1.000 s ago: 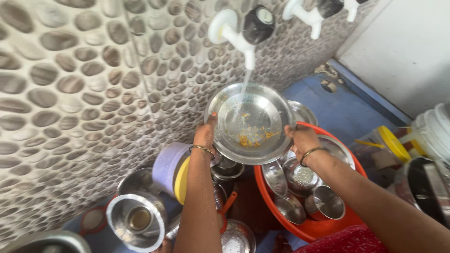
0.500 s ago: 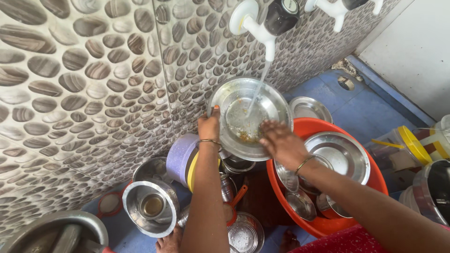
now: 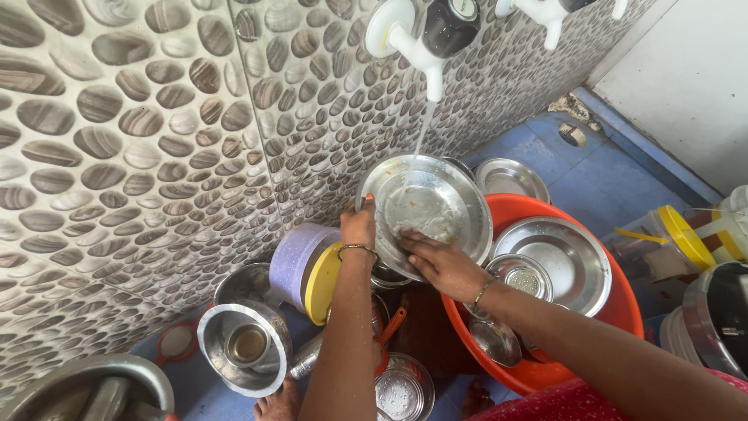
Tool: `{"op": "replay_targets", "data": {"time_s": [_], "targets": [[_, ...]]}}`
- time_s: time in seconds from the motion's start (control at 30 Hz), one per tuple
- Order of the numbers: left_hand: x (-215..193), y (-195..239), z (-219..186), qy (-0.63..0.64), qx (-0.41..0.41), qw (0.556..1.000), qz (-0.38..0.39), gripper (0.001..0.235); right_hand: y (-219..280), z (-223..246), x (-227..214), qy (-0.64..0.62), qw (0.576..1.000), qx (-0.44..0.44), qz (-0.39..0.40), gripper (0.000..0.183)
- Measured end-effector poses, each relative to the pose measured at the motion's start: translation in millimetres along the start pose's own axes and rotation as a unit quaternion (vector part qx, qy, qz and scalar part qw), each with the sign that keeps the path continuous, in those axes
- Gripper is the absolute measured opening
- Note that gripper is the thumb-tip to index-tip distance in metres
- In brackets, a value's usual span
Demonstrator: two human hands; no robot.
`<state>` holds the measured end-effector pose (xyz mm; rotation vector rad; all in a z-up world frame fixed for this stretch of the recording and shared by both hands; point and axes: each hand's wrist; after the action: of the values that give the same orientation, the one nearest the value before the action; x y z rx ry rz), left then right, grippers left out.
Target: The person washes various metal kitchenware items, including plates, bowls, cups, and a ladle, using a steel wool scrubber and liquid soap. They rinse each item under running water from a wall-mounted tap and place the cleaned items into a red plastic basin.
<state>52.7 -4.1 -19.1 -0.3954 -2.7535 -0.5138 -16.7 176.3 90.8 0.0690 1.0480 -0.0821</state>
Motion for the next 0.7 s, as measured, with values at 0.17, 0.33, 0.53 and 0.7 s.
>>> {"op": "replay_targets", "data": {"time_s": [0.17, 0.33, 0.53, 0.7], "targets": [[-20, -11, 0, -0.04, -0.058, 0.997, -0.025, 0.046, 6, -28, -6, 0.083, 0.993, -0.064, 0.052, 0.042], [-37, -18, -11, -0.042, -0.041, 0.998, 0.024, 0.046, 6, -65, -25, 0.206, 0.97, -0.099, 0.088, 0.02], [-32, -23, -19, 0.004, -0.067, 0.995, 0.072, 0.046, -5, -69, -56, 0.168, 0.976, -0.089, -0.106, 0.028], [-35, -28, -14, -0.013, -0.059, 0.996, 0.06, 0.048, -13, -42, -70, -0.084, 0.96, 0.163, -0.211, 0.013]]}}
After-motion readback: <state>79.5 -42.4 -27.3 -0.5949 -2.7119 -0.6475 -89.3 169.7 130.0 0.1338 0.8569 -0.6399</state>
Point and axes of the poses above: each hand's wrist, its own y-axis away from the middle knuckle, its own x-axis out of the palm, z = x × y, and after that the axes turned 1 degree about -z, right-handed
